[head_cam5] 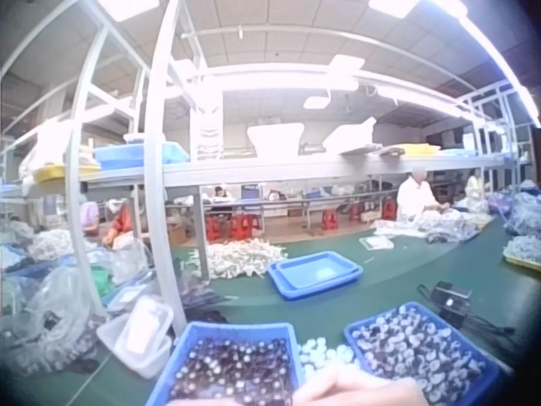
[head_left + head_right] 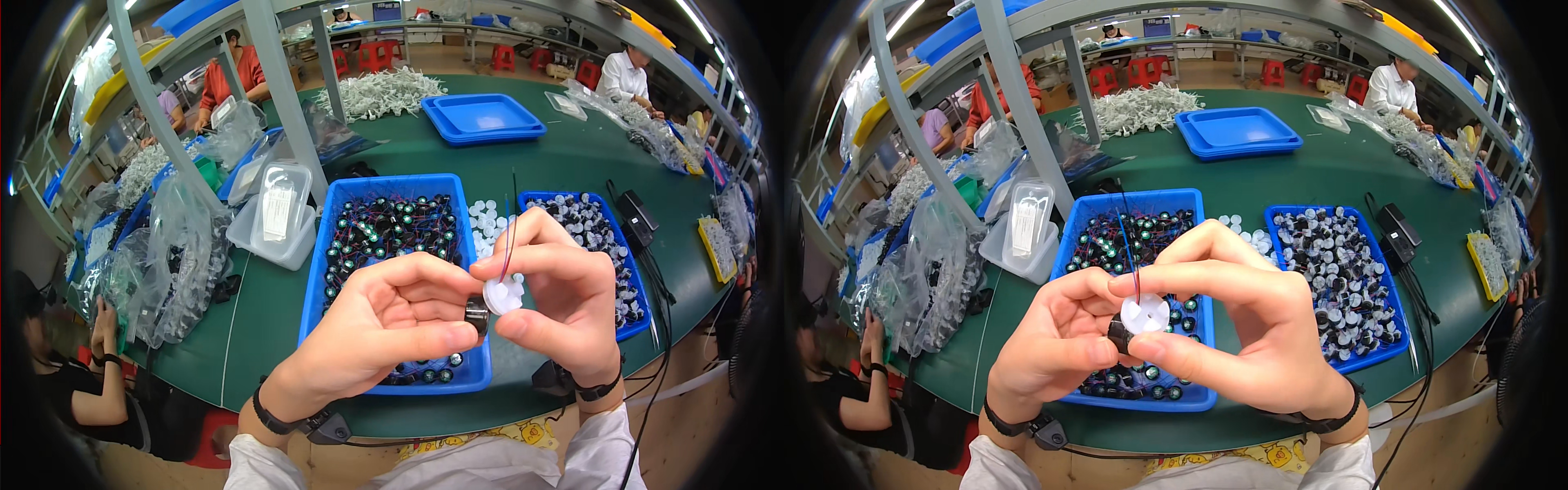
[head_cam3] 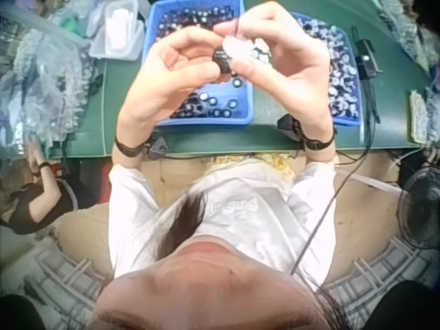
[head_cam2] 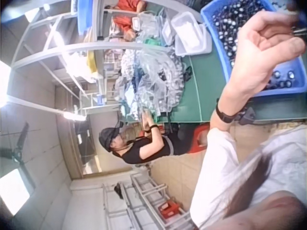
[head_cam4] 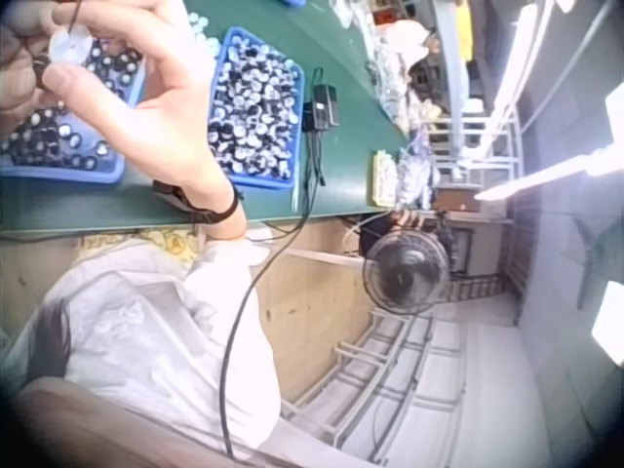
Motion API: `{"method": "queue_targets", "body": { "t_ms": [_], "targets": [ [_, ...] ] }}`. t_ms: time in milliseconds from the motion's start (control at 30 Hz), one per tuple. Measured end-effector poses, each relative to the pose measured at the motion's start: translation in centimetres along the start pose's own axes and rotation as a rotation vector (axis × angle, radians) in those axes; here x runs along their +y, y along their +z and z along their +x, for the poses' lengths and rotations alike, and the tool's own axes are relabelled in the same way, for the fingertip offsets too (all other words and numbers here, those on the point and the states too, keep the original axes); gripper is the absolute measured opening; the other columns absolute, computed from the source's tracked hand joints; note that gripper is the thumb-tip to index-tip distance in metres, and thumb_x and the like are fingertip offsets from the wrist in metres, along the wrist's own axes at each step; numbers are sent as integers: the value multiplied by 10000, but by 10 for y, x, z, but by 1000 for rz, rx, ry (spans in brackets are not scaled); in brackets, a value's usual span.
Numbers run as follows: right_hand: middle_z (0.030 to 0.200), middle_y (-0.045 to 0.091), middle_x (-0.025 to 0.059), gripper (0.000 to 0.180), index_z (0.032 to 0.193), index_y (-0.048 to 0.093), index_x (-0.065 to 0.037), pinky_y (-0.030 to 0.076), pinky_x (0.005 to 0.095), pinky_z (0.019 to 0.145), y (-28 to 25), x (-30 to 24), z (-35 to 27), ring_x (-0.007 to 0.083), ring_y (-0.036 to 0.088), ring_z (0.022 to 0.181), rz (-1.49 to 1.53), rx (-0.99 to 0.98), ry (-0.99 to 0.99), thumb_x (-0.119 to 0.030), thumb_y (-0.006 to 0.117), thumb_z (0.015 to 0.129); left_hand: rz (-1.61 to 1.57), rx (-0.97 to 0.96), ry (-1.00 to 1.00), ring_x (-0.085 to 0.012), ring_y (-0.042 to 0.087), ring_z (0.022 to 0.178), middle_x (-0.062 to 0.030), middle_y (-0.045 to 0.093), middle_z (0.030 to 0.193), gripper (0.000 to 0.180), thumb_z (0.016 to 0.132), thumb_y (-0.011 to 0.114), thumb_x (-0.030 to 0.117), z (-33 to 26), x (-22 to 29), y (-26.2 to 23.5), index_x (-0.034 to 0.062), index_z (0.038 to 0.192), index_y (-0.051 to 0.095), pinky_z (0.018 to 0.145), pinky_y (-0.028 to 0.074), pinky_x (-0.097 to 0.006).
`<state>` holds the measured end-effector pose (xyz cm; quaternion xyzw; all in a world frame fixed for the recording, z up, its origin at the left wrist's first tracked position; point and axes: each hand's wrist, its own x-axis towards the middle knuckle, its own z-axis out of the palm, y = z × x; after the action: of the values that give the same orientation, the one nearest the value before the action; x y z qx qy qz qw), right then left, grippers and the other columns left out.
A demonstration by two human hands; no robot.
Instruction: The person is seen assembling small electronic components by threading wires through plastic caps and attaching them to a sensor base.
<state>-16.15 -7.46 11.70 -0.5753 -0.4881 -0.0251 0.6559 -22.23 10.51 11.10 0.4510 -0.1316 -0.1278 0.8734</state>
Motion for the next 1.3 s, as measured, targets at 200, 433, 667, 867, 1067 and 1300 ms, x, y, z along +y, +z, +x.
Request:
{"method": "queue_targets", "body": {
  "t_ms": [200,433,667,867,1067,1300],
  "targets": [
    [851,497,87,358,917,631,46,369,277,743,1,2,0,168,447,825,-5,-7,39,-136,726,623,11,4,25,-131,564,915,-81,559,990,347,731,650,-47,1,-2,-2,-15,1048,511,804,481,-262],
    [852,499,78,384,914,641,17,357,273,713,1,-1,3,159,439,809,-22,-38,15,-157,758,593,17,-18,53,-117,552,916,-64,557,964,340,744,652,-26,1,-2,-1,-10,1046,498,809,470,-255],
    [843,496,68,396,916,647,14,344,242,698,1,-5,1,144,436,806,-63,-22,75,-124,771,566,60,-47,74,-112,552,907,-64,559,958,333,744,657,-18,2,-3,-5,-9,1034,495,811,463,-252],
    [838,495,67,364,888,664,15,351,238,676,-1,-12,1,135,454,768,-91,0,70,-99,773,560,55,-47,78,-129,554,939,-83,565,979,337,752,655,-7,1,-5,-2,-11,1046,490,821,465,-259],
    [834,520,86,331,874,662,25,381,249,683,-3,-2,7,155,494,762,-74,-29,-9,-102,764,587,-12,-52,87,-143,547,976,-104,558,1037,325,770,639,4,1,-7,-3,-9,1057,487,833,462,-268],
    [823,539,106,292,835,645,37,450,306,722,-8,-5,7,215,560,806,-164,-118,-38,-122,755,616,-139,-87,-2,-136,543,965,-94,552,1034,319,789,632,41,0,-7,0,0,1062,473,829,458,-262]
  ]
}}
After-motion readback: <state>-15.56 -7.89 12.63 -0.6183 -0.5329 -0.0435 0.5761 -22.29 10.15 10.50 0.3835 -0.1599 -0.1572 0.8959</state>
